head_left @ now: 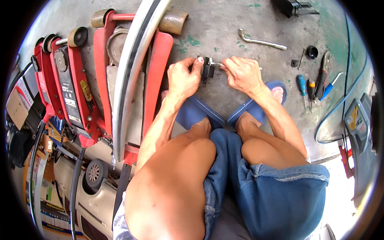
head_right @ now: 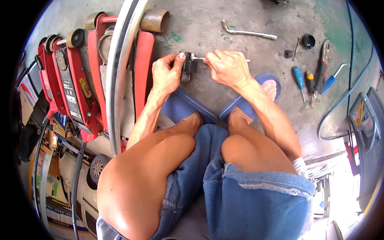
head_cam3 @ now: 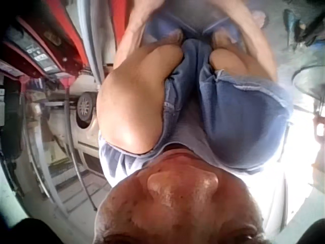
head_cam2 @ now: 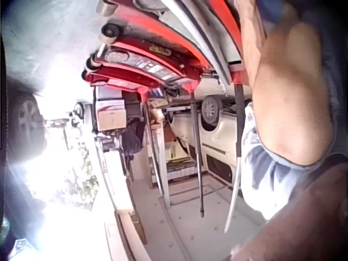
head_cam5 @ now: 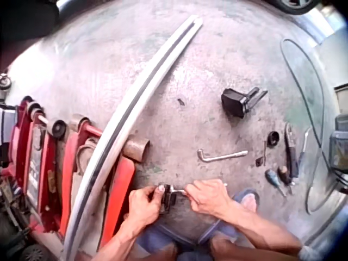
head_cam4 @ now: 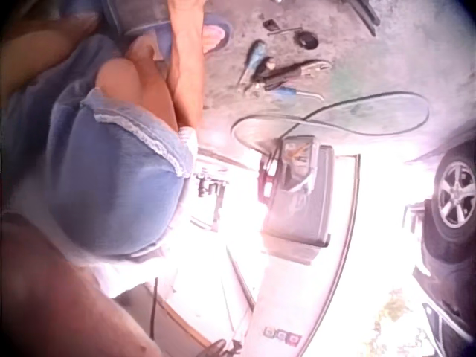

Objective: The person works on a small black mechanical part by hand while sitting on the floor, using an allen wrench and other hand tools to manipulate small screws and internal components.

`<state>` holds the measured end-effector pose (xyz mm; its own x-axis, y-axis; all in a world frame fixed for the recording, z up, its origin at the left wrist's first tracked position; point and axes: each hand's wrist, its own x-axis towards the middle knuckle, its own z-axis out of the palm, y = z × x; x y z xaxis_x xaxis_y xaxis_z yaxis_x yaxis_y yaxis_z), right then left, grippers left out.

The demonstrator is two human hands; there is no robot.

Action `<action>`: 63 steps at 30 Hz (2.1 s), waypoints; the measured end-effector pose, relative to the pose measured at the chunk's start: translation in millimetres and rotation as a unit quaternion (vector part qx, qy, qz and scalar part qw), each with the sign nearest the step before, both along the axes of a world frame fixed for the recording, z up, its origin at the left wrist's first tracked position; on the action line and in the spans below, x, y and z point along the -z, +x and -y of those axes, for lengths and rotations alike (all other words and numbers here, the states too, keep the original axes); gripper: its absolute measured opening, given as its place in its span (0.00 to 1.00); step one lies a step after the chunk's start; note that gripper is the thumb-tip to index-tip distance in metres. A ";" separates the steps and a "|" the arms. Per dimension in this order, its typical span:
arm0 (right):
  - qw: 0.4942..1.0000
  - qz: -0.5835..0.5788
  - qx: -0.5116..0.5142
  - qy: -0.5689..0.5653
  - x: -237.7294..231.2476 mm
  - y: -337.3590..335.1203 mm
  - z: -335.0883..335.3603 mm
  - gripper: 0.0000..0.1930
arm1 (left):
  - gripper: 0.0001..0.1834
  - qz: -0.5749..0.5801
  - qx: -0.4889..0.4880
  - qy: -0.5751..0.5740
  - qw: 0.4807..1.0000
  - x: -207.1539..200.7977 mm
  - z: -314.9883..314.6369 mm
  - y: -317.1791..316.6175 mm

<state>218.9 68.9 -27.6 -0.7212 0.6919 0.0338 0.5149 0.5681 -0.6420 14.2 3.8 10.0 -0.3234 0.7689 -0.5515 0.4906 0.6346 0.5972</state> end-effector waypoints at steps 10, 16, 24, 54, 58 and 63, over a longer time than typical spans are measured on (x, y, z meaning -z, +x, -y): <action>0.980 0.198 0.010 0.033 -69.4 11.7 -1.7 0.06 | 0.20 -0.062 0.033 0.102 0.992 -16.8 -14.8 13.1; 0.966 0.246 0.003 0.076 -82.1 -2.8 8.9 0.08 | 0.20 -0.123 0.067 0.153 0.978 -7.8 -8.3 24.0; 0.949 0.298 -0.029 0.101 -79.5 -10.8 8.9 0.06 | 0.19 -0.146 0.086 0.145 0.975 1.8 -2.6 29.3; 0.973 0.219 -0.029 -0.072 -55.5 -13.4 22.3 0.05 | 0.16 -0.037 0.077 0.112 0.990 2.3 19.8 10.4; 0.985 0.151 0.037 -0.081 -34.0 -13.5 26.4 0.05 | 0.16 -0.041 0.066 0.109 0.991 5.2 16.9 4.1; 0.992 -0.036 0.091 -0.077 -2.6 -19.6 35.3 0.05 | 0.18 0.031 0.002 0.039 0.999 3.8 18.9 -4.8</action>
